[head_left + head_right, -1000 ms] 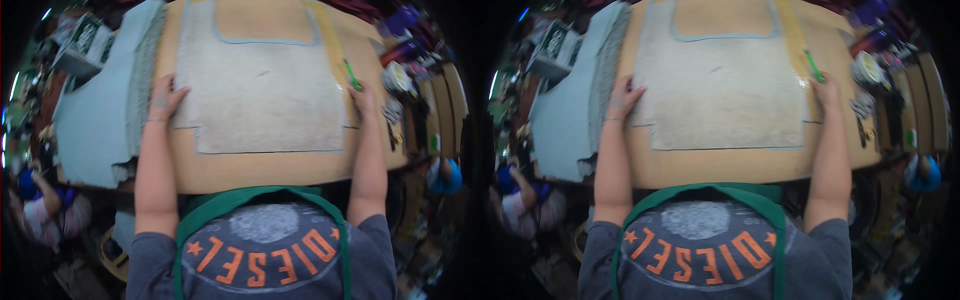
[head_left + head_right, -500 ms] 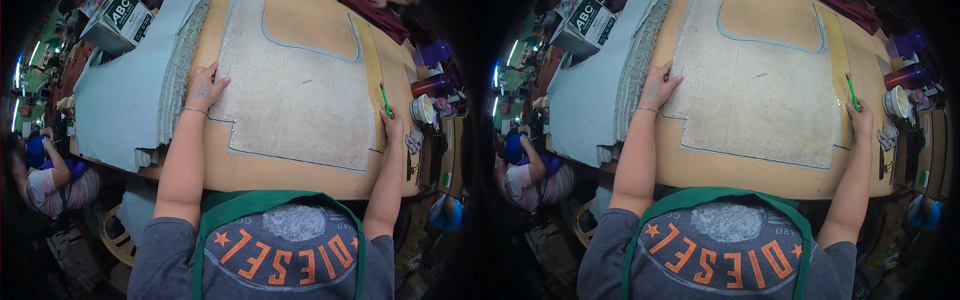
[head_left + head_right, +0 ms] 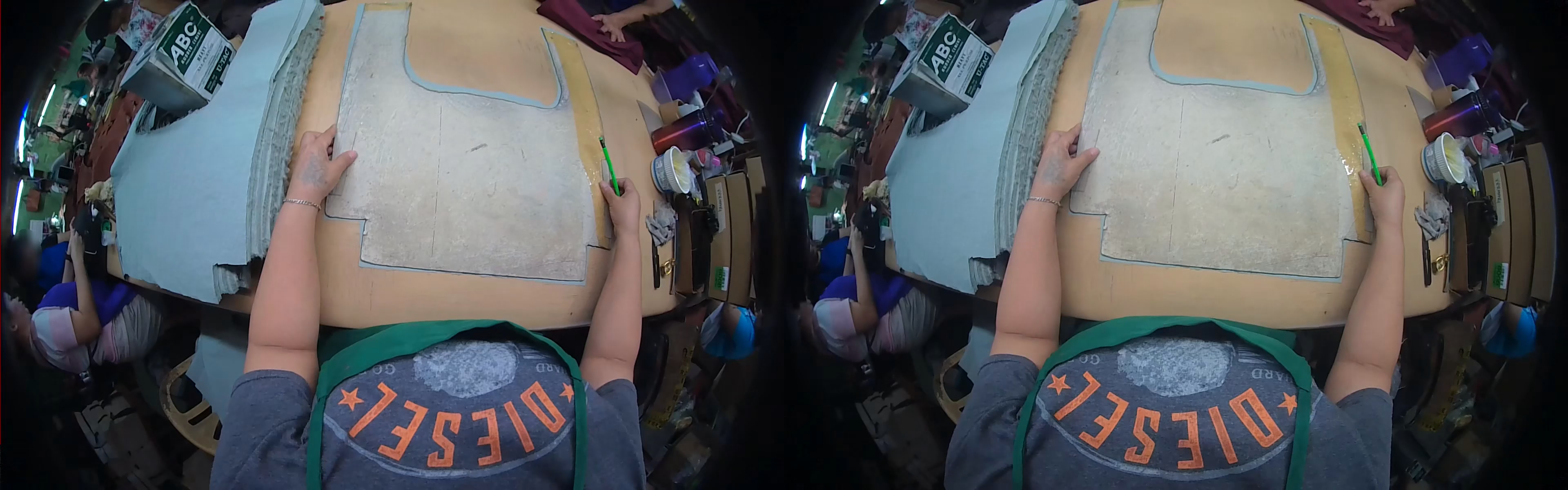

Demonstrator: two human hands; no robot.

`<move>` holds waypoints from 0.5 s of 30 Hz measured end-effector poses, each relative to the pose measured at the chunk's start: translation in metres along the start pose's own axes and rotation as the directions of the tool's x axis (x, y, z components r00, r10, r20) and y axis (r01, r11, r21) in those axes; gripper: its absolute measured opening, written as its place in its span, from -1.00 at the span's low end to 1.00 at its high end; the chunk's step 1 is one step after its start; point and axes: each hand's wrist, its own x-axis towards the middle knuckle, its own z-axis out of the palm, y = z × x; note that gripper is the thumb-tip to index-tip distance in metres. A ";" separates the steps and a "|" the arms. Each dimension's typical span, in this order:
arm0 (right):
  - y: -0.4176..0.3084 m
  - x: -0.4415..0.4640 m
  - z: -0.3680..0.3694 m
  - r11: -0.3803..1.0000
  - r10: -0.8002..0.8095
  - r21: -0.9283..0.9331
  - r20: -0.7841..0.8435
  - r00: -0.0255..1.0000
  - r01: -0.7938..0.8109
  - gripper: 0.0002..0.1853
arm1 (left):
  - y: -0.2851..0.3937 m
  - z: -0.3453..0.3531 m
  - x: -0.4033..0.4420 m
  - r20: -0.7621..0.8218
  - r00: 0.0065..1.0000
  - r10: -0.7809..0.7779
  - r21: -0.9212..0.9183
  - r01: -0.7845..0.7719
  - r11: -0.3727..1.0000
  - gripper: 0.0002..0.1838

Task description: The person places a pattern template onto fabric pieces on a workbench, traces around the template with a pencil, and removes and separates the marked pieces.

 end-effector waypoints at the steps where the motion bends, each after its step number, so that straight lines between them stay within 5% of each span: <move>1: -0.001 0.000 0.000 1.000 0.004 -0.004 -0.002 1.000 -0.004 -0.73 | 0.000 0.000 0.000 0.004 1.000 0.002 -0.006 -0.002 1.000 -0.38; 8: -0.003 -0.002 0.003 1.000 0.012 -0.009 -0.034 0.999 -0.012 -0.72 | -0.006 0.007 -0.009 -0.068 0.998 0.012 -0.264 -0.030 0.964 -0.37; 15: -0.004 -0.002 0.001 0.999 0.015 -0.042 -0.039 0.999 -0.017 -0.71 | -0.009 0.011 -0.008 -0.099 0.994 0.045 -0.176 -0.062 0.982 -0.38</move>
